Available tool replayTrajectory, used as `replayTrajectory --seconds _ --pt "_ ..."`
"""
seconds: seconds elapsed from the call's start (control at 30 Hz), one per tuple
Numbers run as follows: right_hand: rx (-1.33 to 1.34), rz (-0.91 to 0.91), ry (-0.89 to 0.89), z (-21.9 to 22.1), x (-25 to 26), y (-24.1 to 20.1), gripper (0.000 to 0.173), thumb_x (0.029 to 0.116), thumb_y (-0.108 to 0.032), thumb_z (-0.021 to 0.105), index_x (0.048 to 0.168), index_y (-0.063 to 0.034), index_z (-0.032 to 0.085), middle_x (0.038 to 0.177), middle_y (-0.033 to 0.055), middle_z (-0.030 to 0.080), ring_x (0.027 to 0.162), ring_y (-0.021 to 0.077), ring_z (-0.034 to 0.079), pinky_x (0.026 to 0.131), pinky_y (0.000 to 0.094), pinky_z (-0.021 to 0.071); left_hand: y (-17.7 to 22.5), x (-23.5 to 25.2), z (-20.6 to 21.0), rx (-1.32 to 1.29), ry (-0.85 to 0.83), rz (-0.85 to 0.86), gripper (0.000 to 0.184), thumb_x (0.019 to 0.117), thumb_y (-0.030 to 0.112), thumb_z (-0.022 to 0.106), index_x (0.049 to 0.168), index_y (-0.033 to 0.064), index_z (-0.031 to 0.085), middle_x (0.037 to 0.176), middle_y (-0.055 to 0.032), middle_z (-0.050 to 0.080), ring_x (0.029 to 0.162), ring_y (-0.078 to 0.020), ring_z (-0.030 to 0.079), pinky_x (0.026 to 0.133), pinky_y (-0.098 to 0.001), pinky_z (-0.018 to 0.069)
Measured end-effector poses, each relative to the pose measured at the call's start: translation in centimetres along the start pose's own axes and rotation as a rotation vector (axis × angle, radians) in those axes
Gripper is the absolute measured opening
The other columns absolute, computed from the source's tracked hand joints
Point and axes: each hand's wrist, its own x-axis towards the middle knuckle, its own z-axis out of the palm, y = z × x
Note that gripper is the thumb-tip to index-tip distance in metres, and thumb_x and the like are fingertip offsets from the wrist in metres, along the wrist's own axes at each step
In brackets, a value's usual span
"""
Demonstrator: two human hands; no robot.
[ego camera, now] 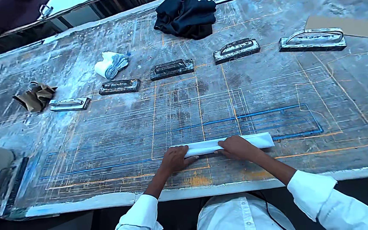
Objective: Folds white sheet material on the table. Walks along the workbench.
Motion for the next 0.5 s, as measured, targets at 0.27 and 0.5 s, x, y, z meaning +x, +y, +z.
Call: replayTrajectory --seconds 0.27,0.5 --pt "0.109 0.007 -0.144 -1.7 1.6 0.9 0.052 0.1063 -0.049 0.048 0.09 -0.0027 0.065 0.079 0.0149 0.064 0.082 0.0333 0.066 0.074 0.0527 0.0502 1.0 -1.3 1.2 0.177 0.412 0.065 0.082 0.0816 0.079 0.053 0.11 0.0041 0.071 0.111 -0.0178 0.068 0.104 -0.0376 0.066 0.091 -0.0591 0.0479" --pt "0.09 0.024 -0.195 -2.1 1.9 1.1 0.053 0.1042 -0.053 0.05 0.092 -0.0042 0.066 0.08 0.0137 0.064 0.083 0.0324 0.066 0.075 0.0524 0.0503 1.3 0.3 2.3 0.084 0.309 0.089 0.055 0.0939 0.056 0.062 0.09 0.0009 0.067 0.084 -0.0148 0.066 0.084 -0.0327 0.07 0.076 -0.0464 0.0579"
